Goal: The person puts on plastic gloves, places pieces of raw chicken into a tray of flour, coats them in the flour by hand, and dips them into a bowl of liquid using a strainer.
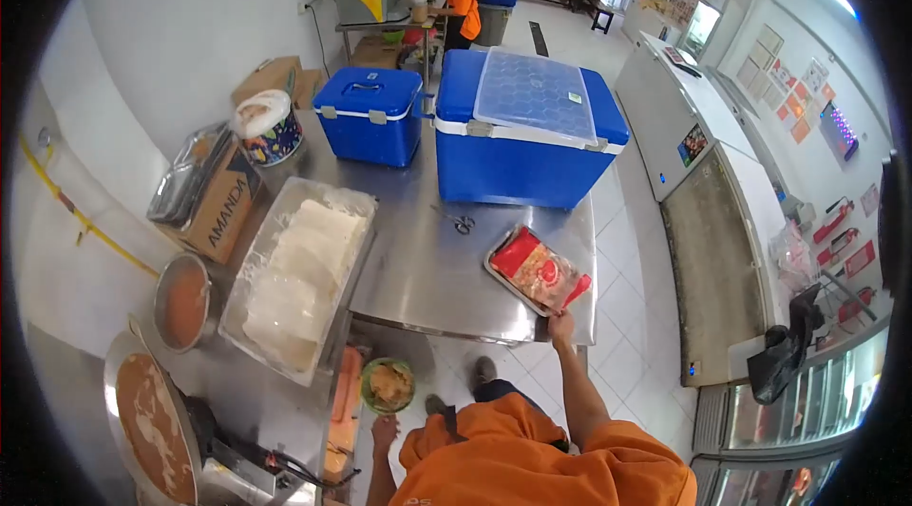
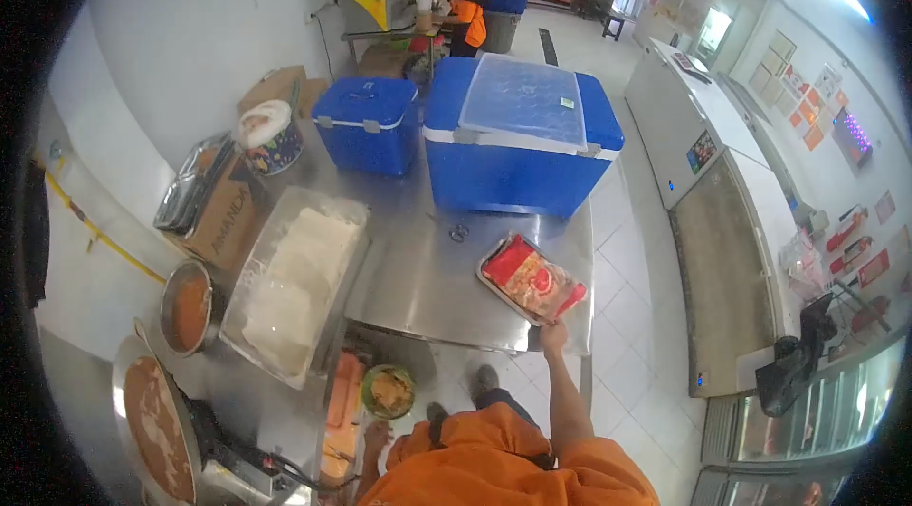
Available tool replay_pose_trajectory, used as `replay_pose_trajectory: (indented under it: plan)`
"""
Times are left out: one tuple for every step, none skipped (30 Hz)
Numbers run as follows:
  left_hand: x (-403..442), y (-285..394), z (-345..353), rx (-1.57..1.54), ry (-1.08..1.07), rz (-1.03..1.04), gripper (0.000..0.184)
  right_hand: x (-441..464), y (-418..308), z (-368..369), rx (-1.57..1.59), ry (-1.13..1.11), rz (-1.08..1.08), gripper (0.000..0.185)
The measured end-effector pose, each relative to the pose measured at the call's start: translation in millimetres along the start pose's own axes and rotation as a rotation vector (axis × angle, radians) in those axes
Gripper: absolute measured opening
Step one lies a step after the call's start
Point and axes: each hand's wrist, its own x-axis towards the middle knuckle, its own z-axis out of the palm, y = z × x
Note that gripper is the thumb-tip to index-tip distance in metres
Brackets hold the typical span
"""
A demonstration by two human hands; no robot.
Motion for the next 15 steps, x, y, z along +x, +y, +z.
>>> replay_pose_trajectory:
  plan:
    - [23,-56,-1,0.498,-0.146,0.338,0.037,-5,-4,-6,0.018,0.023,-0.021,0.023]
    - [36,-91,-2,0.94,-0.126,0.748,0.036,-10,-8,-12,0.029,0.042,-0.039,0.022]
    - [17,-90,-2,0.747,-0.138,0.358,0.035,9,38,5,0.271,0.015,0.083,0.028]
    - [-5,-88,-4,0.548,-0.061,-0.006,0.033,16,47,-7,0.367,0.056,0.167,0.031]
    - [-25,-85,-4,0.472,-0.009,-0.088,0.034,26,53,-16,0.467,0.097,0.247,0.034]
    - [-38,-82,-5,0.472,0.01,-0.085,0.034,36,46,-20,0.575,0.138,0.323,0.038]
    - [-46,-78,-5,0.473,0.027,-0.079,0.034,37,15,-24,0.747,0.2,0.265,0.053]
    - [-53,-74,-5,0.477,0.04,-0.068,0.034,39,-10,-26,0.656,0.154,0.289,0.05]
    - [-55,-70,-3,0.484,0.054,-0.054,0.034,45,-28,-28,0.562,0.108,0.307,0.048]
    - [-57,-66,-1,0.497,0.068,-0.033,0.034,54,-38,-29,0.468,0.064,0.323,0.045]
    - [-55,-61,0,0.511,0.08,-0.004,0.034,65,-33,-17,0.514,0.05,0.302,0.051]
    - [-53,-56,1,0.532,0.094,0.034,0.034,78,-29,-6,0.451,0.009,0.289,0.052]
    - [-49,-51,3,0.557,0.105,0.084,0.034,90,-24,5,0.386,-0.03,0.276,0.052]
    - [-42,-46,4,0.577,0.111,0.142,0.034,98,-25,9,0.316,-0.069,0.264,0.053]
    - [-35,-43,4,0.615,0.119,0.218,0.034,102,-25,16,0.481,-0.115,0.159,0.053]
